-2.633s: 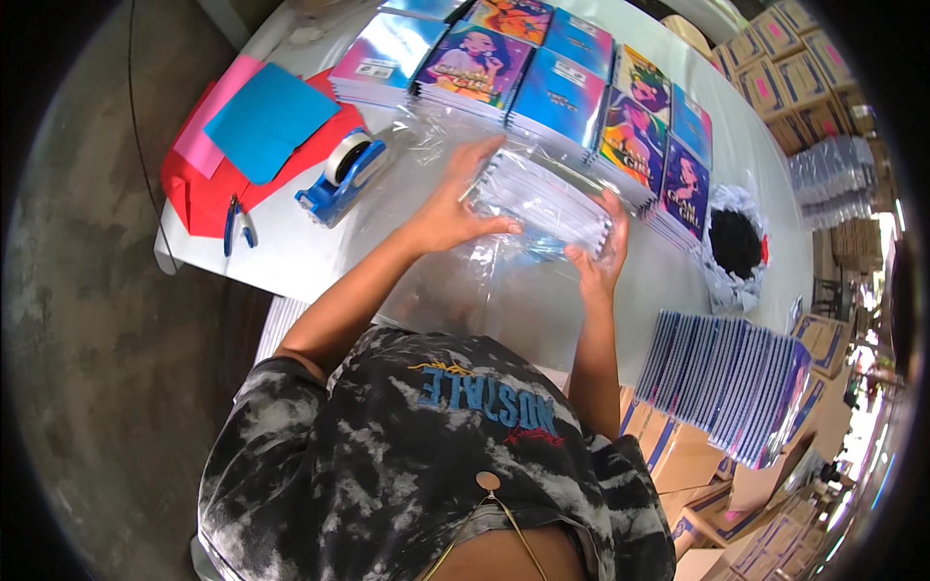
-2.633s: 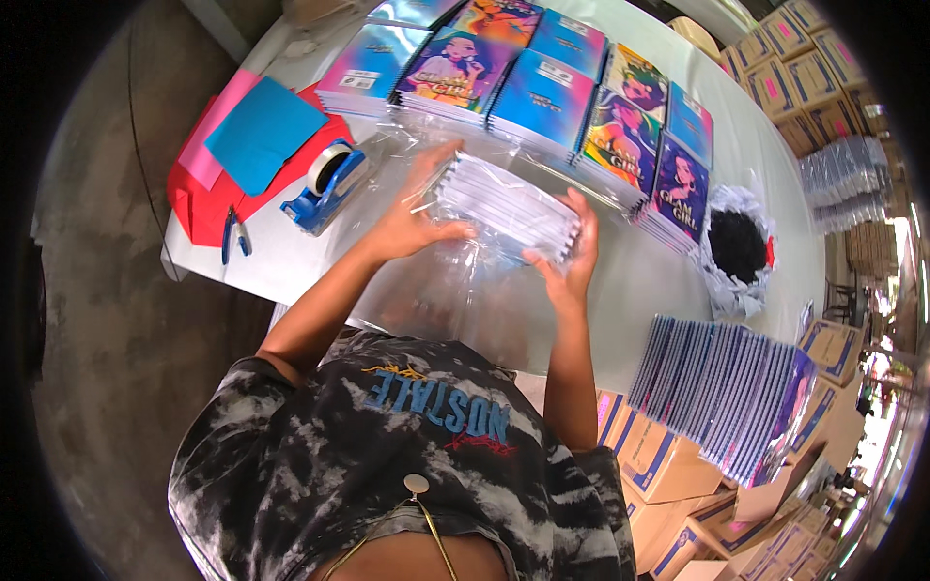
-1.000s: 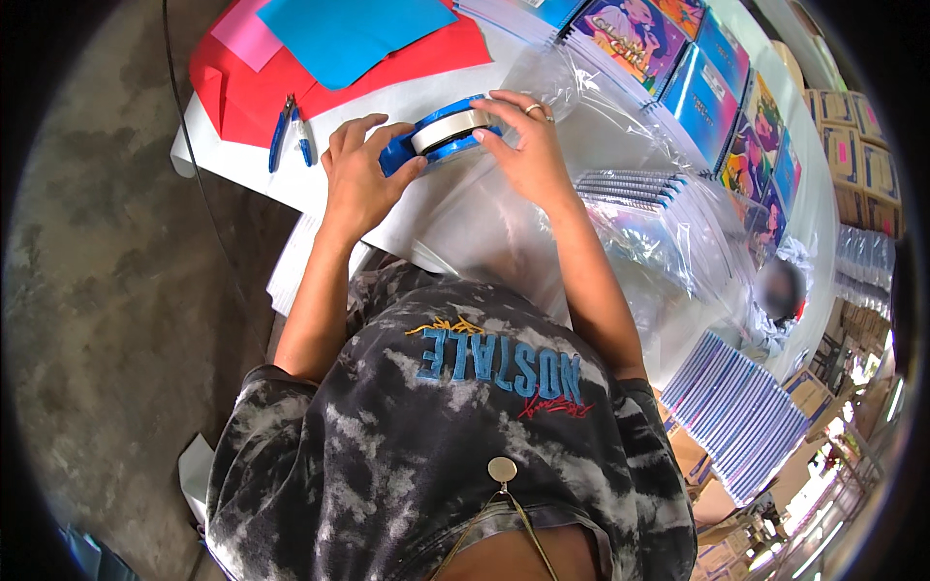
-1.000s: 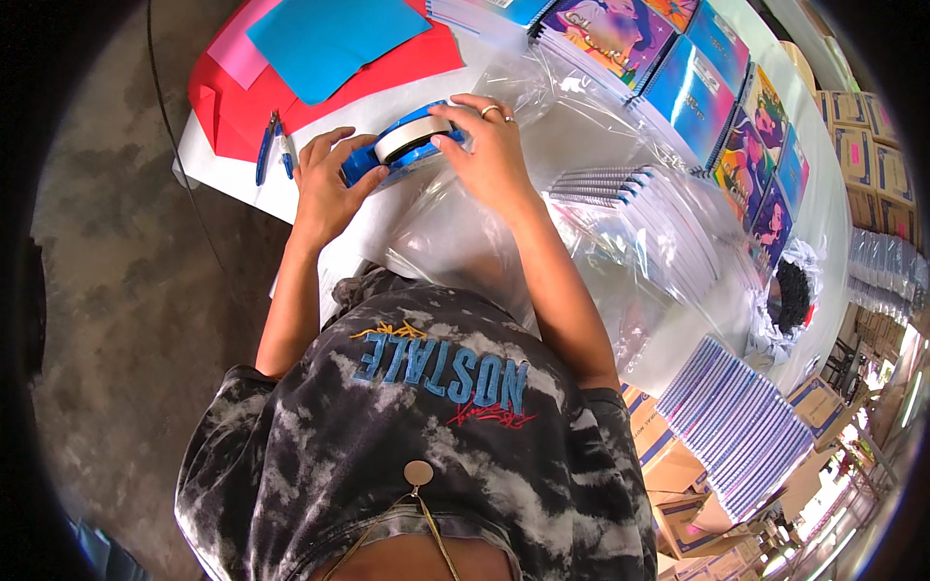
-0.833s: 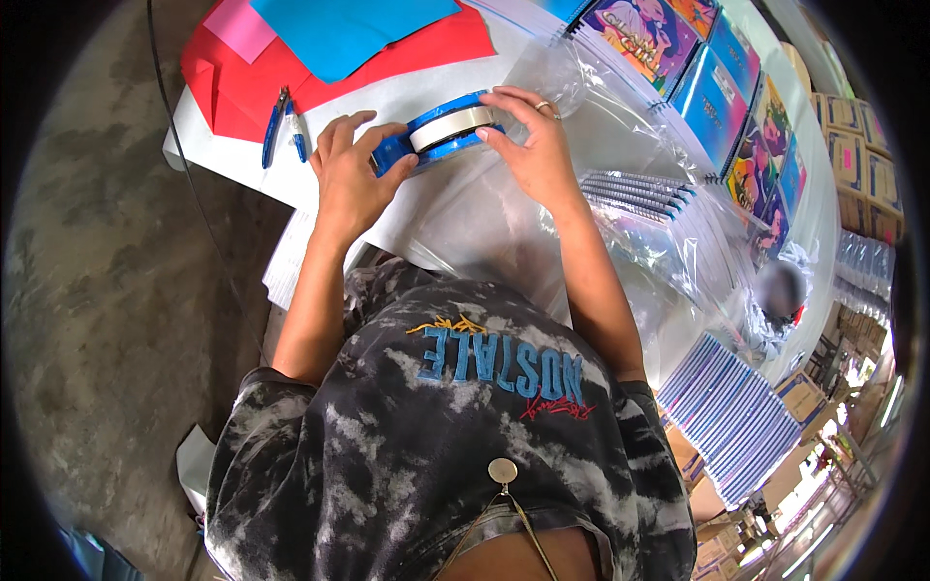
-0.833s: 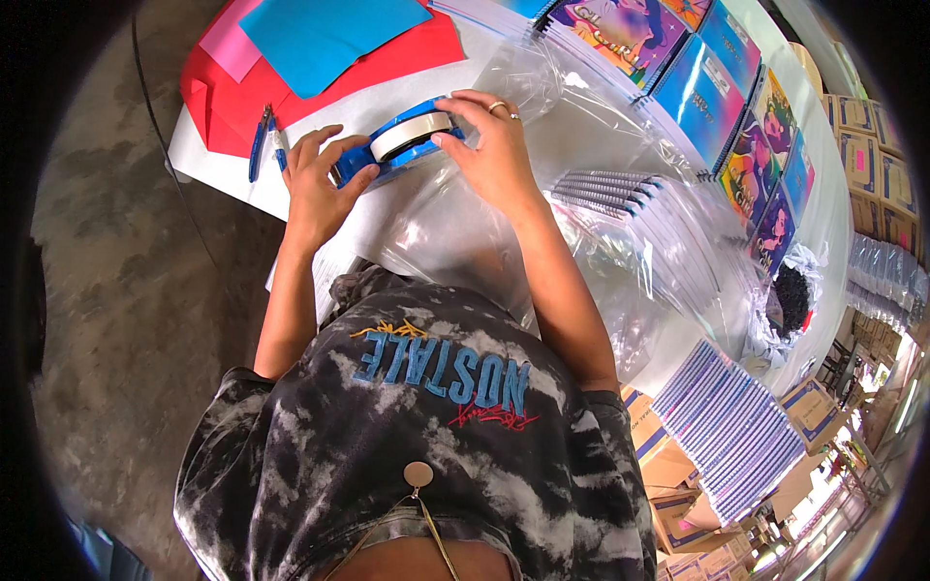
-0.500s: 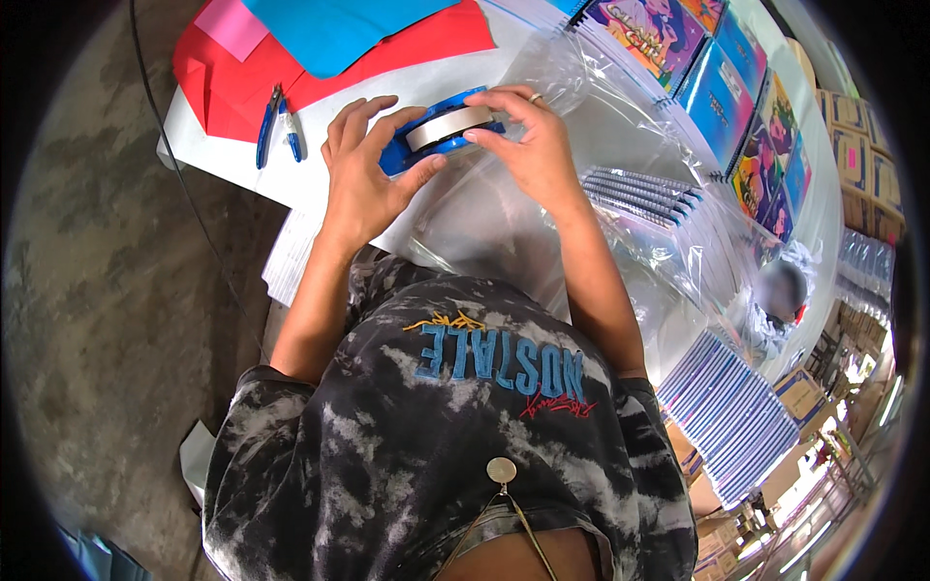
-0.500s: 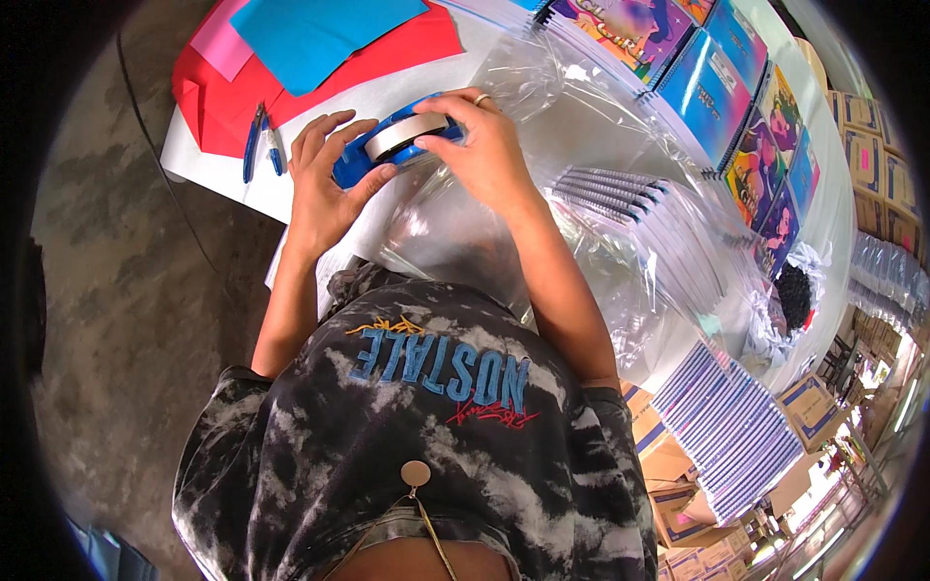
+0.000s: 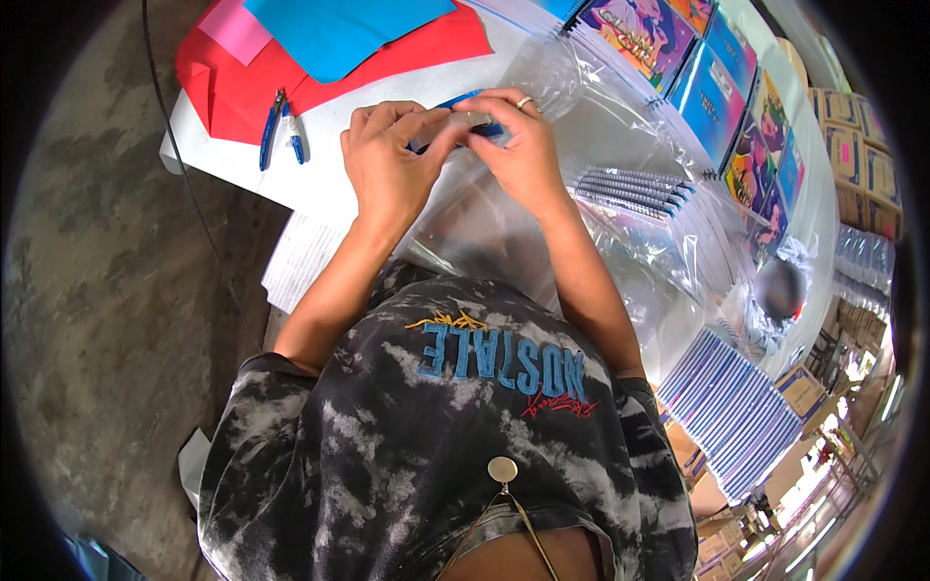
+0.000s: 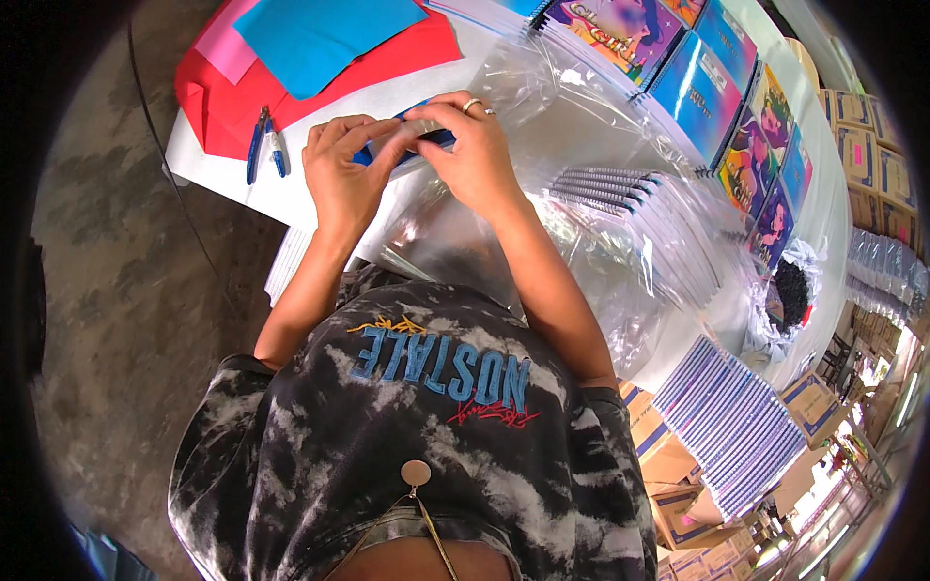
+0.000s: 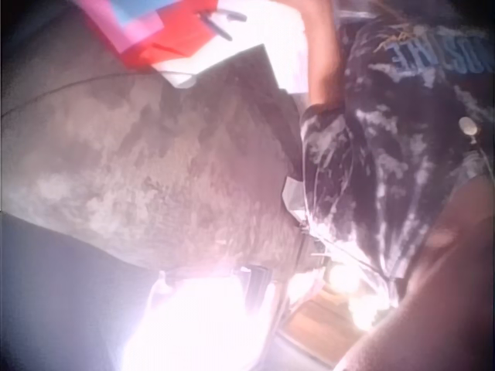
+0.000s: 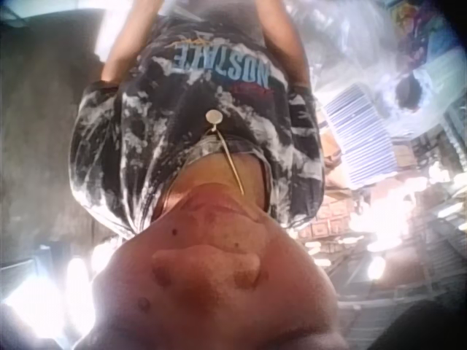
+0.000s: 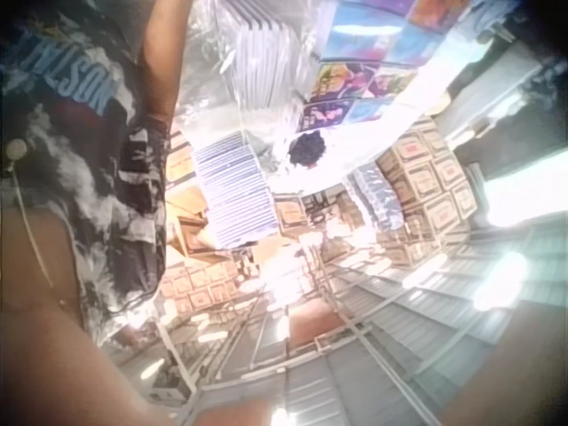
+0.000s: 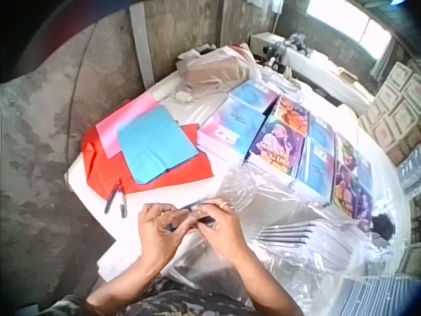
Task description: The person places spiral-bound notebooks into clear plastic bags and seals them with tape. The person repeatedly picks up a notebook, inserts it into a bag, and uses a tape dispenser to seal the bag before stacking it.
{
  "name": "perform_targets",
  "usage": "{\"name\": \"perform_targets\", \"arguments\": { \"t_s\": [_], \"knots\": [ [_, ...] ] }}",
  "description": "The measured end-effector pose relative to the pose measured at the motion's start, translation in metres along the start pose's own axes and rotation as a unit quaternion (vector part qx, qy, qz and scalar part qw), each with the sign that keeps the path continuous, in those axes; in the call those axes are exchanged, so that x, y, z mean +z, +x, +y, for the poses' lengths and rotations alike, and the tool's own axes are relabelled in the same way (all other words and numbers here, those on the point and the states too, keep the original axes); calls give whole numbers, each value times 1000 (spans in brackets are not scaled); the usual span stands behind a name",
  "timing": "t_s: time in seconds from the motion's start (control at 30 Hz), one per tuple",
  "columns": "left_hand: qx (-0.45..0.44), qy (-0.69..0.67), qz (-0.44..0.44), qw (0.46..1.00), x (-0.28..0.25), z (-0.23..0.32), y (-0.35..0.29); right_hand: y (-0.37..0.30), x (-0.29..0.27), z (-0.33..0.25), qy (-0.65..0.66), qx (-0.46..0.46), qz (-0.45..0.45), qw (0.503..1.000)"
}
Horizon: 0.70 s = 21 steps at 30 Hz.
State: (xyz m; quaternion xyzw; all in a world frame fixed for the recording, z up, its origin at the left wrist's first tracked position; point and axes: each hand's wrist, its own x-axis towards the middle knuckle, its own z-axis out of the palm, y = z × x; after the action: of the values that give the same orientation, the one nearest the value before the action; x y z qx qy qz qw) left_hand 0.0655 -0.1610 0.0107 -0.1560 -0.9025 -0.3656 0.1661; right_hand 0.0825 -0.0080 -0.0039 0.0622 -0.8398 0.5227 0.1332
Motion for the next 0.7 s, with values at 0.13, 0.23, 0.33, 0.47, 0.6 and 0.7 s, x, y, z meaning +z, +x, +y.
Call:
{"name": "perform_targets", "arguments": {
  "t_s": [0.13, 0.23, 0.33, 0.47, 0.6, 0.7],
  "knots": [
    [-57, -63, 2, 996, -6, -3, -3, -1, 4, 8, -115, -40, -15, 992],
    [-142, -136, 4, 980, -18, -19, -16, 6, 0, 21, -213, -50, -70, 973],
    [-263, -279, 30, 923, -38, -47, -37, 20, -12, 34, -263, -66, -108, 956],
    [-404, -313, 31, 859, -51, -69, -54, 29, -10, 39, -307, -86, -65, 946],
    [-522, -332, -9, 785, -24, -96, -82, -15, -2, 28, -297, -96, 108, 944],
    [-457, -273, 170, 829, -17, -111, -85, -107, -15, 49, -237, -160, 47, 957]
  ]
}}
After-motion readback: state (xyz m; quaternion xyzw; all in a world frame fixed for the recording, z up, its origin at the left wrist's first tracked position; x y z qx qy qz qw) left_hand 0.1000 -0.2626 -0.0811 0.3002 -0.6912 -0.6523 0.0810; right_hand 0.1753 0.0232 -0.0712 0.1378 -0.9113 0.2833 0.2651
